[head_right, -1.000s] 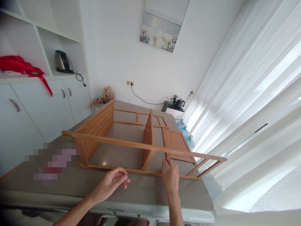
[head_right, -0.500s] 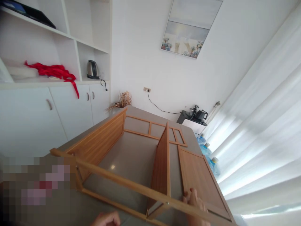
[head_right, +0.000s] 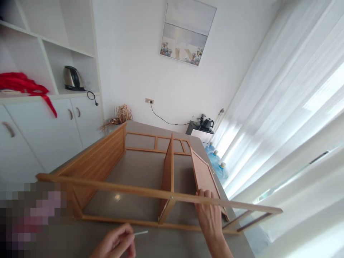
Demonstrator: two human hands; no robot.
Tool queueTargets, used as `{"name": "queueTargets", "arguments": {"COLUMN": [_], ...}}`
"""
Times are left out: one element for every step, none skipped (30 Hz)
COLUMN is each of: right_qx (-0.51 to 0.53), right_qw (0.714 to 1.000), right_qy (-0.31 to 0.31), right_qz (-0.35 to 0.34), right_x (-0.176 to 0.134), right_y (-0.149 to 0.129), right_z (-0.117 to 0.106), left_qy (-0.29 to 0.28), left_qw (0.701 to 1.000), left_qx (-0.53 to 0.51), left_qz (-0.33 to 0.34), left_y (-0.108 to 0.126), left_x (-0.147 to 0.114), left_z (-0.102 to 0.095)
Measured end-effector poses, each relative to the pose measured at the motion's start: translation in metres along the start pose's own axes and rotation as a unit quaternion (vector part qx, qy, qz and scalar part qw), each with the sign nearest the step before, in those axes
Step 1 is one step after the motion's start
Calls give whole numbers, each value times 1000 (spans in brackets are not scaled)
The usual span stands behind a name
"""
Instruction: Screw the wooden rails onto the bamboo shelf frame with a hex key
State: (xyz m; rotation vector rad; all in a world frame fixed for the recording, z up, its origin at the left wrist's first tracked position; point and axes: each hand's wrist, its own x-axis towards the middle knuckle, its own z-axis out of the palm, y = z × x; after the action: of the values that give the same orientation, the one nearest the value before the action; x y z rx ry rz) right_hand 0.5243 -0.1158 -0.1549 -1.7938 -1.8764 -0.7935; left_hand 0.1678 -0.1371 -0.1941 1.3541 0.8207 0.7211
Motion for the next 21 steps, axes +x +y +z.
{"name": "queueTargets", "arguments": {"right_qx": [18, 38, 59, 79, 102, 132, 163, 187, 205, 216, 221, 224, 228, 231, 233, 235, 236, 238, 240, 243, 246], "right_qw": [1000, 999, 997, 994, 990, 983, 975, 967, 960, 955, 952, 950, 946, 942, 937, 931, 924, 918, 912, 906, 901], "right_qy": [18, 39, 52, 68, 85, 103, 119, 133, 144, 152, 158, 163, 168, 174, 182, 192, 202, 211, 218, 224, 228], "right_qz": [-3, 2, 11, 34, 56, 76, 97, 113, 125, 135, 141, 148, 157, 170, 185, 203, 221, 237, 252, 264, 275], "right_x": [-3, -5, -8, -9, -9, -8, -6, -3, 1, 6, 10, 15, 19, 23, 27, 30, 33, 36, 37, 39, 39], "right_y": [0, 0, 0, 0, -1, -2, -3, -5, -6, -6, -6, -6, -5, -3, -1, 0, 2, 3, 4, 4, 4], "right_z": [-1, -2, -1, -1, 1, 2, 3, 3, 4, 4, 4, 4, 4, 3, 3, 2, 1, -1, -3, -5, -7], "left_qy": [0, -4, -12, -21, -29, -35, -37, -36, -36, -35, -37, -41, -45, -50, -53, -55, -56, -55, -53, -53, -54], "left_qw": [1000, 999, 998, 997, 996, 993, 988, 982, 975, 968, 964, 961, 958, 957, 956, 955, 955, 955, 955, 955, 954], "left_qx": [11, 22, 28, 29, 27, 25, 27, 29, 31, 32, 32, 32, 32, 34, 35, 38, 42, 45, 48, 52, 57], "left_qz": [18, 35, 48, 63, 83, 110, 145, 185, 219, 245, 263, 273, 280, 285, 288, 289, 288, 287, 286, 287, 290], "left_y": [5, 10, 17, 24, 32, 41, 51, 61, 71, 81, 91, 99, 106, 111, 114, 115, 114, 113, 112, 111, 112], "left_x": [-4, -8, -12, -16, -19, -21, -22, -22, -22, -20, -18, -16, -13, -10, -6, -2, 1, 4, 6, 8, 10], "left_z": [7, 14, 22, 30, 39, 48, 57, 66, 74, 81, 87, 92, 96, 99, 102, 106, 109, 112, 115, 118, 122]}}
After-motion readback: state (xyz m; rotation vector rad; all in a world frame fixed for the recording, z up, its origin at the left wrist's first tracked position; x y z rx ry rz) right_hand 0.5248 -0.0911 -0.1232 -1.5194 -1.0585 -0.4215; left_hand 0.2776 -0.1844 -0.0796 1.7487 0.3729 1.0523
